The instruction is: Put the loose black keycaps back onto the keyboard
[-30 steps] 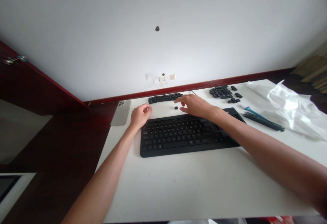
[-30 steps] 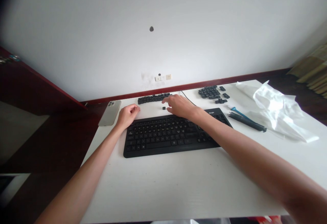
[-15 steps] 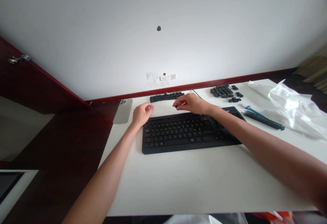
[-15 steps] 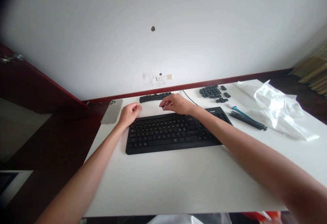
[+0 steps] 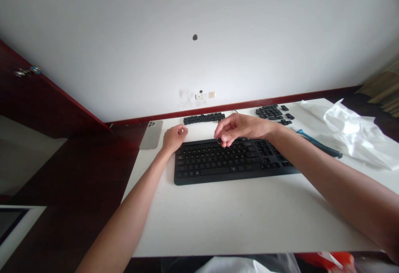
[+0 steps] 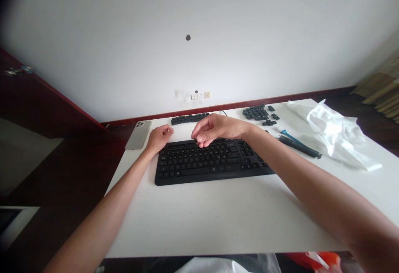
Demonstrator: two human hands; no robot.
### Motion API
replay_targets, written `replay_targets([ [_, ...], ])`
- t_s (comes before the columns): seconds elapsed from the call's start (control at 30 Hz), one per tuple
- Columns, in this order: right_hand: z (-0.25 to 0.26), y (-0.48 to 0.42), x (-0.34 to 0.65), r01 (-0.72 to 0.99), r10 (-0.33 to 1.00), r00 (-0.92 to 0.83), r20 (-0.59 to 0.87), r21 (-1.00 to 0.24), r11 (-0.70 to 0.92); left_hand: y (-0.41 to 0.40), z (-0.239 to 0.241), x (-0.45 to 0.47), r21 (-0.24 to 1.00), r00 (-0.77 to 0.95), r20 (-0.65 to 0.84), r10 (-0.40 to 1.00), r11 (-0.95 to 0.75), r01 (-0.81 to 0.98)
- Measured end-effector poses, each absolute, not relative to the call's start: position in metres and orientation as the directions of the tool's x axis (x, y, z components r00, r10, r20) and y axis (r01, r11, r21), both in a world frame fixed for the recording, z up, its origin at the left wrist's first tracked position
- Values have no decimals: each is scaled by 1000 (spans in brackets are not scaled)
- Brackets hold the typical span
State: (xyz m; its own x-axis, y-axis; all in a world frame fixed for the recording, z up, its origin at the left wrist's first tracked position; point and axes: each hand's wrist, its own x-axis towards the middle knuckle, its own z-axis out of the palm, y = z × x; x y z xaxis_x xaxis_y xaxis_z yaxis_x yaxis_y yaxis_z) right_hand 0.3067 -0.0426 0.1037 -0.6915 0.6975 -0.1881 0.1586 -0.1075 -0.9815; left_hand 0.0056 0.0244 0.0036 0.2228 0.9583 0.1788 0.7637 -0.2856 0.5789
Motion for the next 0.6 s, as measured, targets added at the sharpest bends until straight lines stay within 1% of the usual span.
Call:
replay_targets([
  [0.1, 108, -44, 307, 183, 692, -699, -179, -981, -69, 25, 4, 6, 579, 222, 181, 958, -286, 763],
  [0.2, 105, -46, 314, 242, 742, -648, -171, -970, -12, 25, 5, 6, 578, 226, 184, 957, -291, 762],
  [0.33, 84, -59, 338, 351, 875, -454, -169, -936, 2, 24, 4, 6, 580, 245, 202, 948, -317, 750],
  [0.47, 58, -85, 362, 501, 969, -225, -105, -865, 22, 25, 2, 6, 569, 238, 196, 951, -308, 762],
  [0.53, 51, -99, 368, 518, 983, -173, -64, -855, 36, 25, 2, 6, 571, 234, 193, 953, -303, 763],
  [0.6, 47, -108, 368, 482, 989, -146, -15, -874, 58, 25, 2, 6, 576, 229, 194, 954, -300, 761],
])
